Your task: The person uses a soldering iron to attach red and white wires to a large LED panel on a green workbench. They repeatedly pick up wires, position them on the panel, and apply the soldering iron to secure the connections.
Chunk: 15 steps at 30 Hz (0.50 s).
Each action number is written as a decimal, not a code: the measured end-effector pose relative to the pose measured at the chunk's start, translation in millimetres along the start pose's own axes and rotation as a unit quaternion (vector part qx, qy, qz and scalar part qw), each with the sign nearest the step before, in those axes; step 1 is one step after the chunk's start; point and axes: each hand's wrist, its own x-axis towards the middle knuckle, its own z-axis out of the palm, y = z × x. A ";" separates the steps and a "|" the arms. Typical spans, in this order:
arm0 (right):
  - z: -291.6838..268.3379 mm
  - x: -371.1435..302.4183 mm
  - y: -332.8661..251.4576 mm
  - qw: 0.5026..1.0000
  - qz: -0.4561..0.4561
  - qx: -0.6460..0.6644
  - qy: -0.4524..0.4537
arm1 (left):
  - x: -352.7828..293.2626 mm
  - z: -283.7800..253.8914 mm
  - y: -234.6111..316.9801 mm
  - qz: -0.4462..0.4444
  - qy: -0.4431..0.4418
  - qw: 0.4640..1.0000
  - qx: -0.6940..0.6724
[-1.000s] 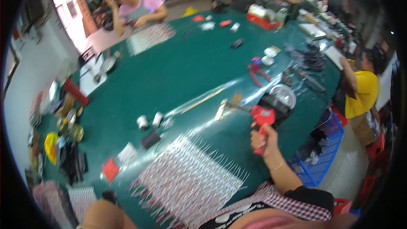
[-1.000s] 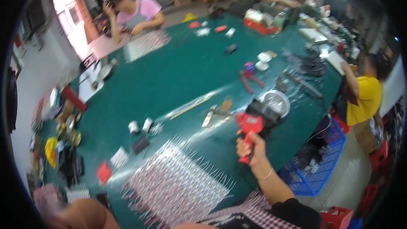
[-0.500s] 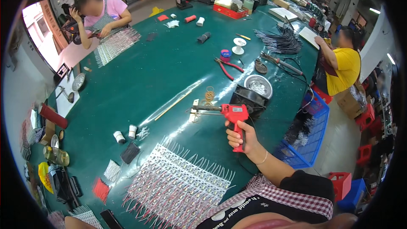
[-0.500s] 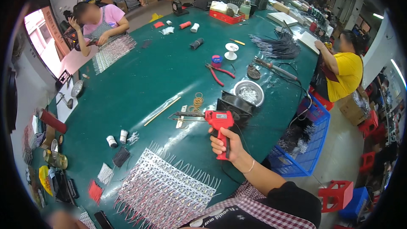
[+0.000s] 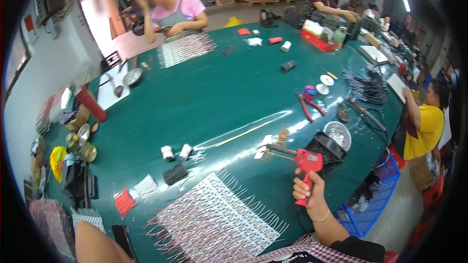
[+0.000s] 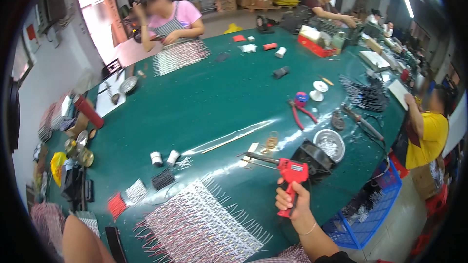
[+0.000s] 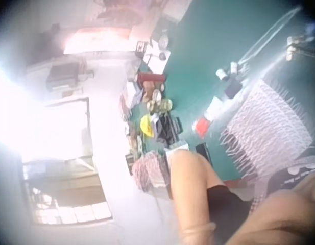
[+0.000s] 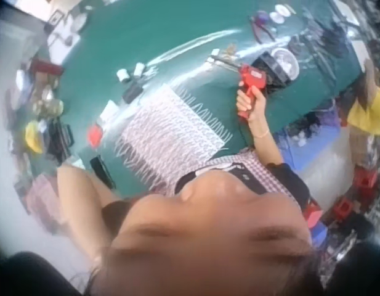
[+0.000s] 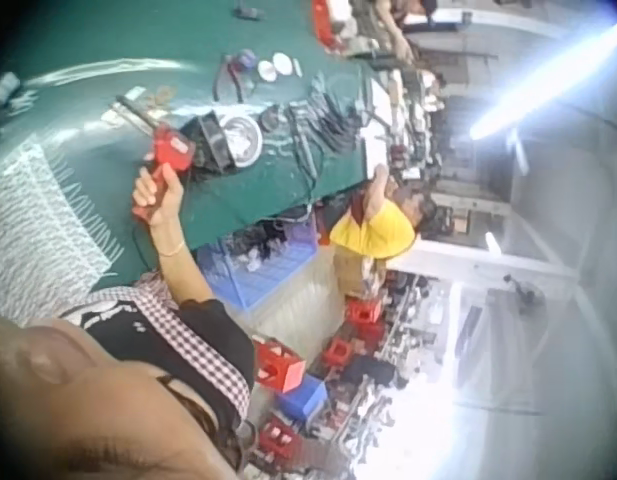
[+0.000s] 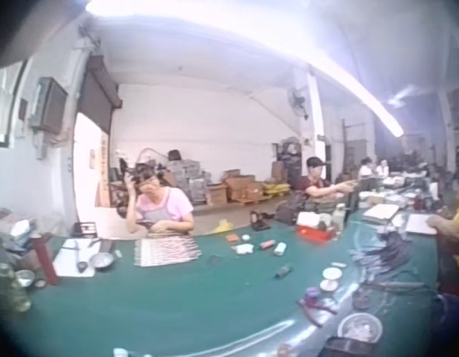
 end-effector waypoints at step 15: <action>0.6 2.0 2.1 0.999 -0.025 -0.007 0.028 | 6.9 66.9 2.2 -0.053 0.078 0.958 -0.271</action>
